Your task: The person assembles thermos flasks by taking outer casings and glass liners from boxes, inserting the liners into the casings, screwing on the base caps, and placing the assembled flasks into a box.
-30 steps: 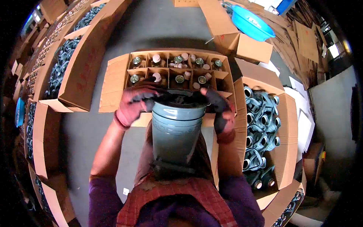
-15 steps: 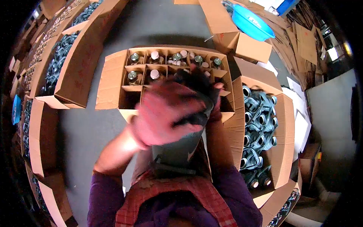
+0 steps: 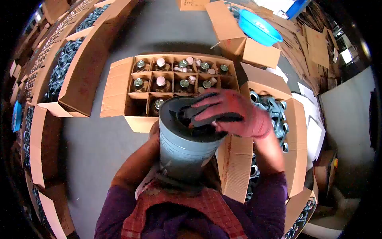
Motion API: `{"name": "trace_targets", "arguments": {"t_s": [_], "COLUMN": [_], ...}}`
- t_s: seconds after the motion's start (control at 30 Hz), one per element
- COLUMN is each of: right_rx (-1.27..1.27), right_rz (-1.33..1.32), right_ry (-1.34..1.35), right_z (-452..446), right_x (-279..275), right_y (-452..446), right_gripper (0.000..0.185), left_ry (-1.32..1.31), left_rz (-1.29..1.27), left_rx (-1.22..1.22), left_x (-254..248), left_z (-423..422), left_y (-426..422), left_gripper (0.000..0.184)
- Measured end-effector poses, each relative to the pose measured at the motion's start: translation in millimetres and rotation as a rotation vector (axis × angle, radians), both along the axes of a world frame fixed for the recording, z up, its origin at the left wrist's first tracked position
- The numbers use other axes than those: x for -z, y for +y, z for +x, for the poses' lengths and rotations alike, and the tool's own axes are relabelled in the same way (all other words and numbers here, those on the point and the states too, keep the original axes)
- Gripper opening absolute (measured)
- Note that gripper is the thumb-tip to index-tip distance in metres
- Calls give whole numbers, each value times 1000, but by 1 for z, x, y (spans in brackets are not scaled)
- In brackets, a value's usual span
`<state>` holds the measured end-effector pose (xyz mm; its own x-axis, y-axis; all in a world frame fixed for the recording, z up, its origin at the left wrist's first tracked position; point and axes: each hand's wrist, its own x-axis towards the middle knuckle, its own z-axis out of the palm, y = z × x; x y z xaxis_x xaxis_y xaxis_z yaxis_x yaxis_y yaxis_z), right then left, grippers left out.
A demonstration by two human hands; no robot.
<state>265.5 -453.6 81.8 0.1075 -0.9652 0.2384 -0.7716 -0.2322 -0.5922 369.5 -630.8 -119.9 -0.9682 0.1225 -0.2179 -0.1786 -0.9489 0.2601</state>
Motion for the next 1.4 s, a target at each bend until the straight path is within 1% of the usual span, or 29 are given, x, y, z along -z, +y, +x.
{"name": "trace_targets", "arguments": {"t_s": [0.03, 0.07, 0.13, 0.2, 0.27, 0.33, 0.37, 0.4, 0.43, 0.47, 0.5, 0.53, 0.57, 0.63, 0.73, 0.83, 0.87, 0.93, 1.03, 1.07, 1.1, 1.13, 1.17, 1.2, 1.27, 1.3, 1.33, 1.37, 1.4], "right_rx": [-8, 31, 28, 72, 268, 542, 694, 800, 911, 1000, 1081, 939, 785, 491, 545, 734, 826, 872, 1076, 1168, 1221, 1250, 1259, 1299, 1629, 1807, 1906, 2123, 2287], "right_rz": [83, -21, -13, 45, 222, 425, 418, 424, 434, 391, 344, 145, -55, -88, 33, 389, 395, 403, 282, 216, -48, -312, -574, -741, -934, -908, -974, -883, -616], "right_ry": [84, 279, 395, 540, 579, 591, 531, 468, 403, 395, 398, 446, 493, 370, 396, 353, 370, 408, 250, 158, -7, -170, -322, -370, -626, -477, -695, -855, -706], "right_z": [3, 9, 25, 48, 58, 63, 56, 41, 33, 37, 39, 42, 46, 42, 69, 69, 56, 39, 37, 37, 38, 36, 32, 24, 25, 13, 6, 5, 13], "right_x": [-9, -9, -19, -45, -42, -31, -13, 4, 17, 22, 25, 21, 14, 9, -18, -24, 1, 32, 52, 57, 67, 81, 93, 114, 132, 169, 204, 228, 257], "right_y": [1, 3, 5, 11, 20, 29, 39, 49, 59, 61, 60, 67, 70, 58, 65, 86, 88, 102, 118, 125, 137, 156, 180, 212, 274, 314, 355, 391, 423], "right_gripper": [34, 38, 39, 39, 40, 42, 42, 40, 37, 36, 35, 36, 37, 38, 39, 41, 42, 43, 40, 39, 35, 32, 28, 24, 21, 23, 23, 27, 31], "left_ry": [20, 50, 100, 143, 183, 205, 146, 23, -47, 43, 84, 99, 98, 110, 133, 162, 177, 226, 282, 240, 198, 91, 55, 18, 56, 87, 145, 202, 185], "left_rz": [13, 13, -8, -57, -147, -352, -560, -898, -907, -884, -865, -824, -810, -868, -1038, -1229, -1284, -1429, -1616, -1628, -1640, -1598, -1551, -1503, -1432, -1393, -1248, -1100, -946], "left_rx": [25, 45, 70, 74, 67, 2, -23, 67, -176, -296, -289, -108, -123, -159, -179, -194, -186, -156, -82, -40, 3, 55, 75, 92, 86, 75, 32, -2, 11], "left_x": [-5, -11, -20, -25, -28, -22, -9, 16, -3, -21, -34, 34, 31, 9, 2, -1, -2, -6, -19, -5, 10, 64, 76, 89, 46, 29, 17, 5, -5], "left_z": [-1, -1, -1, 3, 8, 24, 33, 40, 56, 65, 63, 48, 45, 42, 45, 59, 64, 83, 98, 104, 111, 122, 121, 120, 104, 89, 78, 66, 53], "left_y": [13, 23, 36, 45, 50, 50, 42, 25, 46, 58, 62, 10, 2, 13, 22, 32, 35, 44, 54, 44, 34, 0, -4, -7, 11, 23, 34, 46, 57], "left_gripper": [37, 36, 36, 35, 34, 33, 33, 31, 28, 27, 28, 32, 33, 36, 39, 44, 45, 48, 53, 53, 54, 53, 50, 48, 38, 34, 33, 31, 32]}}
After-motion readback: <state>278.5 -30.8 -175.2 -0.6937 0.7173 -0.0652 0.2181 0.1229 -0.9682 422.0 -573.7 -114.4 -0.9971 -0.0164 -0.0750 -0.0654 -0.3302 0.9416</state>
